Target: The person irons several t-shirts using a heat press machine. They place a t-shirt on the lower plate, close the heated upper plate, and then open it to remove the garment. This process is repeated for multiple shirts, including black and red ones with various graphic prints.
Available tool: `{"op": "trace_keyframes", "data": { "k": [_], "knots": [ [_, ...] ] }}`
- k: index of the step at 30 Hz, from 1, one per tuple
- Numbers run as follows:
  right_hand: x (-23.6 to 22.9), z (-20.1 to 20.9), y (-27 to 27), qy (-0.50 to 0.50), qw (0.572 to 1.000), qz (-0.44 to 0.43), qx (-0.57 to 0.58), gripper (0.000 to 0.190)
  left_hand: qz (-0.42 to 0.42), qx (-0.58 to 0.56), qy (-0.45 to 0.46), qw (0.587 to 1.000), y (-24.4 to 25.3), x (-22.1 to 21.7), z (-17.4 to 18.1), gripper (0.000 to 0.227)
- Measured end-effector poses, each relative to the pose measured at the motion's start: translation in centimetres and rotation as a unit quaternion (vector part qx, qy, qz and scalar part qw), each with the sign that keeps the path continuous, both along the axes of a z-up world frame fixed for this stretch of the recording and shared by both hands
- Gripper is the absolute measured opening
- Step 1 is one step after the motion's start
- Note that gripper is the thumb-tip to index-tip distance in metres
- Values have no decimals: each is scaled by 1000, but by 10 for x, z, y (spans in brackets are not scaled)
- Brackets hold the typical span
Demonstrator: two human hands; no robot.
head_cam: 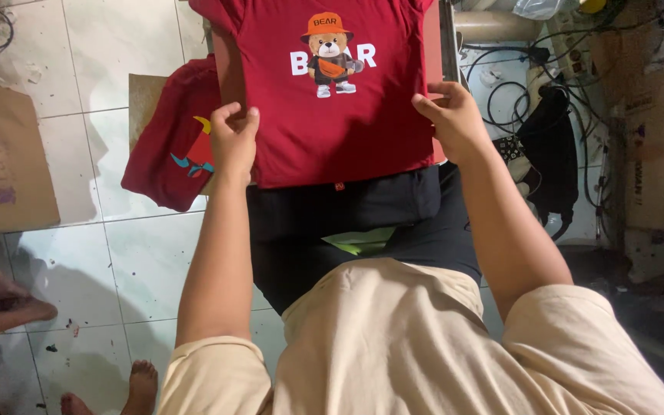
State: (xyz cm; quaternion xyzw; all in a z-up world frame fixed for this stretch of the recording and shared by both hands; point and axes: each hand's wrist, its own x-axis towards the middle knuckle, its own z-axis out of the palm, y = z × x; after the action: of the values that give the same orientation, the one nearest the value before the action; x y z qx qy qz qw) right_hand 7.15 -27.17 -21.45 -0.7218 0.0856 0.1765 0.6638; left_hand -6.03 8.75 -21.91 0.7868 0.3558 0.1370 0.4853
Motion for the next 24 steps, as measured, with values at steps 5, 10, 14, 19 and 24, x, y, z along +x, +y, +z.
{"op": "trace_keyframes", "data": {
  "k": [5,10,14,19,24],
  "knots": [
    [20,-26,-11,17,999,-19,34,21,-46,-57,49,996,8,3,22,26],
    [11,21,-9,42,991,-9,124,12,-38,-110,-30,993,9,2,28,19],
    [14,20,-10,-19,983,25,179,28,-73,-135,-140,978,20,9,17,19],
    [18,81,-9,-81,989,124,12,41,-149,-57,-115,980,24,12,73,40],
    [32,62,-12,-146,968,190,-80,41,-196,-4,-62,979,29,14,77,33]
  ]
}}
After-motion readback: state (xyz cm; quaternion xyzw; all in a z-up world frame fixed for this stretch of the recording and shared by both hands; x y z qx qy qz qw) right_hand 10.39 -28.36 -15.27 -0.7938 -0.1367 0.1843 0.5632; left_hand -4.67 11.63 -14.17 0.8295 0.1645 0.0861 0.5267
